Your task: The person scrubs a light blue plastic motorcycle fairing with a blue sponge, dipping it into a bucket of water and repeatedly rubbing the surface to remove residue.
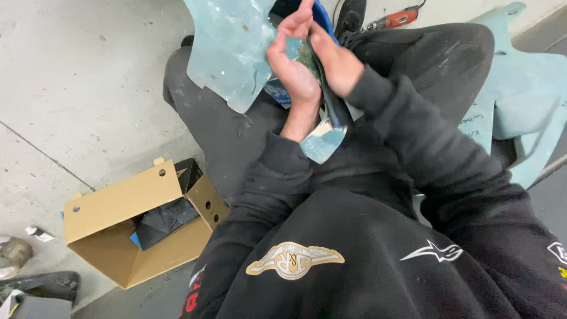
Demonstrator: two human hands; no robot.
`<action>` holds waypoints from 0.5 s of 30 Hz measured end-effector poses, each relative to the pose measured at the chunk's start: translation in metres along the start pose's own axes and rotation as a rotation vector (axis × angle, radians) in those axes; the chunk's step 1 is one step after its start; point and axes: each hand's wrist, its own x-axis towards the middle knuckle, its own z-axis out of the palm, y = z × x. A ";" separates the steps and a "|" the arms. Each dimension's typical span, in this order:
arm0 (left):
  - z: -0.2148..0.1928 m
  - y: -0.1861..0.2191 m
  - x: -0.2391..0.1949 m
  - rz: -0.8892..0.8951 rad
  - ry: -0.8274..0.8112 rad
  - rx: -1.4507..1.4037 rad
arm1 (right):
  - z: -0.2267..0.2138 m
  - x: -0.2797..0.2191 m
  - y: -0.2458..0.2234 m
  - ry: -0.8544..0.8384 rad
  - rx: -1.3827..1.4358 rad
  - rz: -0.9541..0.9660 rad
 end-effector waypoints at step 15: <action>0.012 0.009 0.005 -0.115 0.107 -0.007 | -0.002 -0.010 -0.025 0.015 -0.155 0.146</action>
